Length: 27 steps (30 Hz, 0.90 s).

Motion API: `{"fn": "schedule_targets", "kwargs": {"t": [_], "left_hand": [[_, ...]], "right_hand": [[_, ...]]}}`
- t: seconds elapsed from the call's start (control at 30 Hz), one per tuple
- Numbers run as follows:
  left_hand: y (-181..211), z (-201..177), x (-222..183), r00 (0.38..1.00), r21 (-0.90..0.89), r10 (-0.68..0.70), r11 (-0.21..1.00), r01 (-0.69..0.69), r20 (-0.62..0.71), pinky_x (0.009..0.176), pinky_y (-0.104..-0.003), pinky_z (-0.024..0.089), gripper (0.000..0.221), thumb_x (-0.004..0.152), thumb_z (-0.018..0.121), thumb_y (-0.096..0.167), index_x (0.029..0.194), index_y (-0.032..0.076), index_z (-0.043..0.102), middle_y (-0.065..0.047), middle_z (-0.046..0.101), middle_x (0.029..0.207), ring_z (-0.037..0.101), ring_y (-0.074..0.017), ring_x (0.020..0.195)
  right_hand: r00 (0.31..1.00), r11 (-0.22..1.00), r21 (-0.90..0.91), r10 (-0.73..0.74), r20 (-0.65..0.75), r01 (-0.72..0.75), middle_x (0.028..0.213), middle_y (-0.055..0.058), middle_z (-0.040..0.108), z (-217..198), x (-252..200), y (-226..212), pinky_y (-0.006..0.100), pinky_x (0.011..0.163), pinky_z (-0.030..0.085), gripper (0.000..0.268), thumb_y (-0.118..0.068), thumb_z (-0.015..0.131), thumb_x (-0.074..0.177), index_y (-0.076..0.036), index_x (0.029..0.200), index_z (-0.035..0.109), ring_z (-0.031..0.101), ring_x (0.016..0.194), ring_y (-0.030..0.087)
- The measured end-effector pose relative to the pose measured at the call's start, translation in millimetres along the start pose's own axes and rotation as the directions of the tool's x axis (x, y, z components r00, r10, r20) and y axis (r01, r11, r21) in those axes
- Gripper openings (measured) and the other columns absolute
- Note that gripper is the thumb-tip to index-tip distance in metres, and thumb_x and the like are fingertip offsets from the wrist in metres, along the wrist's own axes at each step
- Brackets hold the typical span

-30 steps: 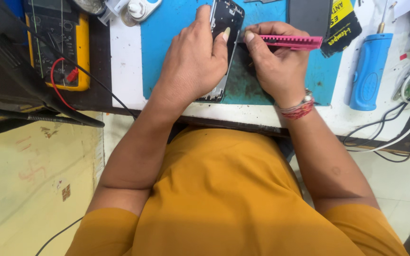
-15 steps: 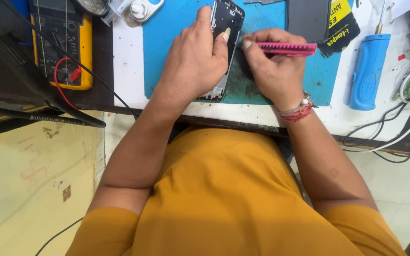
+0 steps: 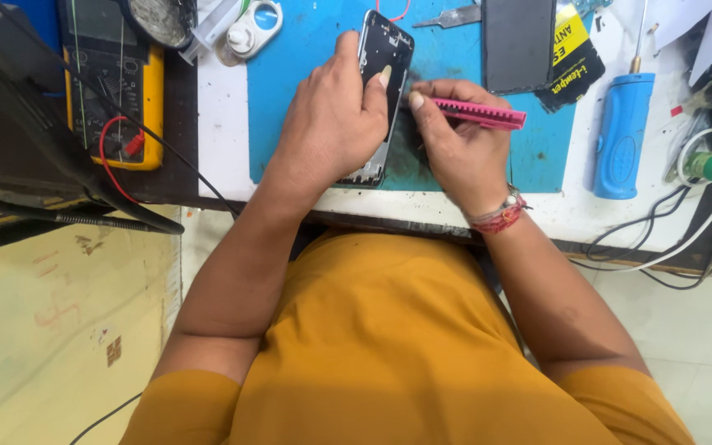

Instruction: The person uses a blue electric screwdriver to remove screws from the frame of a disassembled smartphone. They then use a pink utility knife to scrape adhesive from the phone's interior and peel off a white protective strip. The person continues to remove screws from different sections of the phone frame.

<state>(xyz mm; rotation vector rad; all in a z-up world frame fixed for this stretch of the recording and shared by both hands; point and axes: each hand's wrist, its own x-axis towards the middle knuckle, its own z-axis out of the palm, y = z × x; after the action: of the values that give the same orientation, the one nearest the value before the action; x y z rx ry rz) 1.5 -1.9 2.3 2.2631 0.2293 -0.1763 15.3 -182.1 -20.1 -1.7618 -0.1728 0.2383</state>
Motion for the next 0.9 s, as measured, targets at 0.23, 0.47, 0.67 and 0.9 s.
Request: {"fn": "schedule_targets", "kwargs": {"t": [0.23,0.47,0.67,0.9], "left_hand": [[-1.7,1.3,-0.3,1.0,0.004,0.019,1.0,-0.019,-0.023,0.089,-0.057,0.051,0.031,0.096,0.057,0.015,0.118,-0.005,0.048,-0.029,0.07,0.102,0.067,-0.0492,0.097],[0.5,1.3,-0.6,0.999,0.007,-0.008,1.0,0.008,-0.031,0.088,-0.058,0.05,0.031,0.097,0.057,0.017,0.117,-0.004,0.049,-0.03,0.07,0.102,0.065,-0.0506,0.098],[1.5,-1.9,-4.3,0.997,-0.089,-0.007,0.996,0.0,-0.073,0.084,-0.057,0.05,0.029,0.098,0.059,0.022,0.114,-0.001,0.052,-0.029,0.07,0.103,0.063,-0.0516,0.099],[15.7,-0.8,-34.5,0.973,-0.27,0.092,0.951,-0.148,-0.211,0.084,-0.05,0.053,0.032,0.101,0.061,0.025,0.119,-0.001,0.057,-0.026,0.071,0.106,0.067,-0.0468,0.099]], "right_hand": [[0.994,0.983,-0.161,-0.08,0.07,0.091,0.089,0.006,0.077,-0.3,-20.2,-8.2,0.021,0.071,0.056,0.01,-0.008,0.073,0.098,0.002,0.1,0.076,0.069,0.078,0.005],[0.974,0.971,-0.2,0.161,0.158,-0.128,0.074,0.005,0.075,1.5,-54.7,-31.1,0.022,0.059,0.053,0.012,-0.011,0.074,0.091,0.0,0.096,0.077,0.065,0.064,0.005],[0.952,0.951,0.137,0.254,0.17,-0.278,0.085,0.006,0.073,-11.0,-58.4,-17.6,0.023,0.063,0.051,0.017,-0.017,0.072,0.096,-0.001,0.1,0.076,0.062,0.071,0.006],[0.995,0.982,0.187,0.015,-0.102,0.004,0.087,-0.005,0.058,-33.7,-33.3,-10.3,0.019,0.066,0.042,0.016,-0.021,0.061,0.108,-0.005,0.106,0.059,0.05,0.077,0.003]]}}
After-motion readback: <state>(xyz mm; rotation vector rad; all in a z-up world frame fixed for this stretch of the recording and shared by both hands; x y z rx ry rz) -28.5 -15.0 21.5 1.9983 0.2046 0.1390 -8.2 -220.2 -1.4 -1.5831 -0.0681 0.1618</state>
